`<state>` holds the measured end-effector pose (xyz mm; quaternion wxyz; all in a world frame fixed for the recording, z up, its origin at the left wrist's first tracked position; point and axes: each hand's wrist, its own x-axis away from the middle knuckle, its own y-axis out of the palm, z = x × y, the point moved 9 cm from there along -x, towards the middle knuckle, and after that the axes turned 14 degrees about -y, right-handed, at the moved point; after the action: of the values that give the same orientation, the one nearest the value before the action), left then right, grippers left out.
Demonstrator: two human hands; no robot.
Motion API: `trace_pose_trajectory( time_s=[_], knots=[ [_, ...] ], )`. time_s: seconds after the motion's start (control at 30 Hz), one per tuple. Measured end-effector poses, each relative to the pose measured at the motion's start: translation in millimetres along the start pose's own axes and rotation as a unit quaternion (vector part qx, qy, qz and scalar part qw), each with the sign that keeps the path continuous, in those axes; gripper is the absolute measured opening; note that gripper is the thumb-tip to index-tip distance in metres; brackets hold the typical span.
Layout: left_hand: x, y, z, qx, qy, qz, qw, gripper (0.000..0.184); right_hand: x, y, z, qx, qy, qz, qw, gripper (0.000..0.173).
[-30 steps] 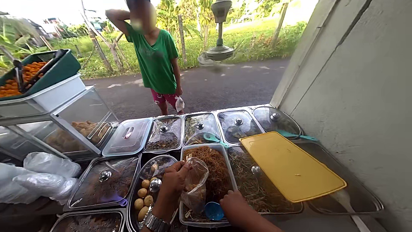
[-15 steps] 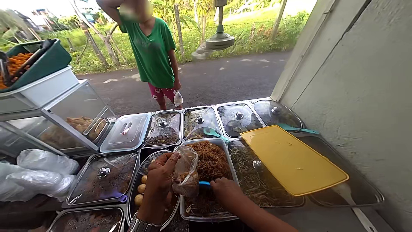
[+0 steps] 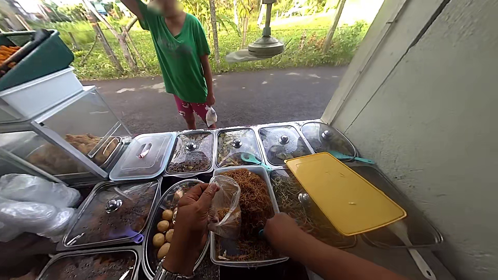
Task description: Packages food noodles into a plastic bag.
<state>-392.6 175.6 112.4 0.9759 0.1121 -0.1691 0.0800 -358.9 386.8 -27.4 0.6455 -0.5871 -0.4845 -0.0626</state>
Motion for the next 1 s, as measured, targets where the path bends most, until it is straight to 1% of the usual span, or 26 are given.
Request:
trace_pose_trajectory(
  time_s=[0.07,0.13,0.2,0.23,0.3,0.37,0.43,0.53,0.63,0.73,0.8,0.87,0.93,1.0],
  knots=[
    [-0.7,1.5,-0.5,0.001,-0.002,0.001,1.000,0.015,-4.1,7.3,-19.7,-0.021,-0.037,-0.006,0.999,0.016],
    [-0.3,0.4,0.6,0.000,-0.003,0.005,1.000,0.016,-5.2,-0.3,-26.7,-0.025,-0.064,0.017,0.998,0.014],
    [0.4,-2.5,3.6,-0.005,-0.003,0.010,1.000,0.016,-5.2,-15.7,-10.7,-0.016,-0.039,0.052,0.998,0.011],
    [0.8,-4.3,4.5,-0.007,-0.001,0.012,1.000,0.016,-5.3,-20.2,0.2,-0.002,-0.015,0.051,0.999,0.011],
    [0.8,-6.6,4.1,-0.005,0.004,0.012,1.000,0.016,-7.8,-15.2,10.1,0.015,0.017,0.002,1.000,0.016],
    [0.2,-5.6,2.4,0.004,0.007,0.009,1.000,0.015,-10.5,-1.9,-3.0,0.018,0.008,-0.063,0.998,0.020],
    [-1.0,-4.9,0.9,0.008,0.007,0.003,1.000,0.014,-17.4,4.1,-12.1,0.019,-0.010,-0.079,0.997,0.020],
    [-2.0,-8.0,1.7,0.014,0.003,0.004,1.000,0.014,-32.1,6.3,-4.2,-0.056,-0.029,-0.029,0.998,0.022],
    [-2.6,-9.6,9.0,0.019,0.010,0.005,1.000,0.015,-41.8,12.7,-19.0,-0.128,-0.046,0.012,0.991,0.022],
    [-2.8,-12.9,15.2,0.022,0.016,0.001,1.000,0.015,-34.4,4.6,-32.4,-0.139,-0.056,0.044,0.988,0.017],
    [-2.7,-15.4,16.9,0.020,0.021,0.000,1.000,0.016,-31.5,0.7,-26.6,-0.141,-0.040,0.082,0.986,0.020],
    [-3.2,-14.0,17.6,0.018,0.026,-0.002,1.000,0.016,-40.3,8.7,-28.7,-0.144,-0.033,0.112,0.983,0.026],
    [-3.7,-11.0,17.7,0.017,0.027,-0.003,0.999,0.017,-49.7,21.9,-44.4,-0.161,-0.071,0.121,0.977,0.027],
    [-5.0,-9.9,17.6,0.015,0.025,-0.005,1.000,0.017,-50.7,19.5,-52.4,-0.170,-0.099,0.106,0.975,0.026]
  ],
)
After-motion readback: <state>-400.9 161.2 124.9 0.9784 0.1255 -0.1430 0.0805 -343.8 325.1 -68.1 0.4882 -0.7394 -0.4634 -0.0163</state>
